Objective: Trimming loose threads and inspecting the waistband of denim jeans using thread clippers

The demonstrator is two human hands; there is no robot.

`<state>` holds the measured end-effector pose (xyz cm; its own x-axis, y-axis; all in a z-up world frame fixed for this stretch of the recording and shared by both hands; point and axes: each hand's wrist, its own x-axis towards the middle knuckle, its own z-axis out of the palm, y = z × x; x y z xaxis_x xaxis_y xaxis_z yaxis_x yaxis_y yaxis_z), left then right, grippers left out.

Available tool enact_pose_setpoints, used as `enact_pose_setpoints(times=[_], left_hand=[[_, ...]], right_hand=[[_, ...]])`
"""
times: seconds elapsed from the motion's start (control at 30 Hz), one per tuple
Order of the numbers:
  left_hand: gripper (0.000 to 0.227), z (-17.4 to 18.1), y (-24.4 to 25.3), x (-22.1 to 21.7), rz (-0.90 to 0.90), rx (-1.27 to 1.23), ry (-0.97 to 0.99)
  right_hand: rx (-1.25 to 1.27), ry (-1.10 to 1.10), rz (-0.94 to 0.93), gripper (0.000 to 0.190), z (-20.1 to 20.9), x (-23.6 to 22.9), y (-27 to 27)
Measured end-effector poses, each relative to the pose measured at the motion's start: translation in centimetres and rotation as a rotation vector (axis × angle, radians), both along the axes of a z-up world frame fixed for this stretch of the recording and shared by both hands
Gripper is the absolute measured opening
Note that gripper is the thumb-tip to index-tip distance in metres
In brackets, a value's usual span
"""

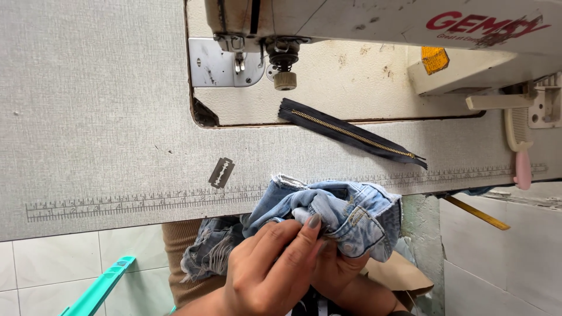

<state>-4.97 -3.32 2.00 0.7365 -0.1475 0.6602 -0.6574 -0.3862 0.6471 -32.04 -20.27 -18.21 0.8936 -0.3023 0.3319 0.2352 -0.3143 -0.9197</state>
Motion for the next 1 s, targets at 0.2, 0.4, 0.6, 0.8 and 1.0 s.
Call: enact_pose_setpoints(times=[0.2,0.4,0.6,0.8,1.0], left_hand=[[0.016,-0.5,-0.6,0.3,0.08,0.06,-0.058],[0.017,-0.3,0.0,0.6,0.034,0.02,0.02],[0.019,1.5,1.3,0.9,0.021,0.092,0.042],[0.021,2.0,1.5,1.1,0.013,0.132,0.019],[0.026,2.4,1.9,1.4,0.022,0.239,-0.062]], right_hand=[[0.031,-0.013,-0.023,0.026,3.2,9.2,0.1],[0.07,-0.021,-0.045,0.026,6.3,19.4,1.1],[0.044,-0.06,-0.117,0.024,8.1,21.9,2.3],[0.05,-0.077,-0.155,0.022,7.7,21.7,2.3],[0.074,-0.051,-0.143,0.022,7.5,21.4,2.5]])
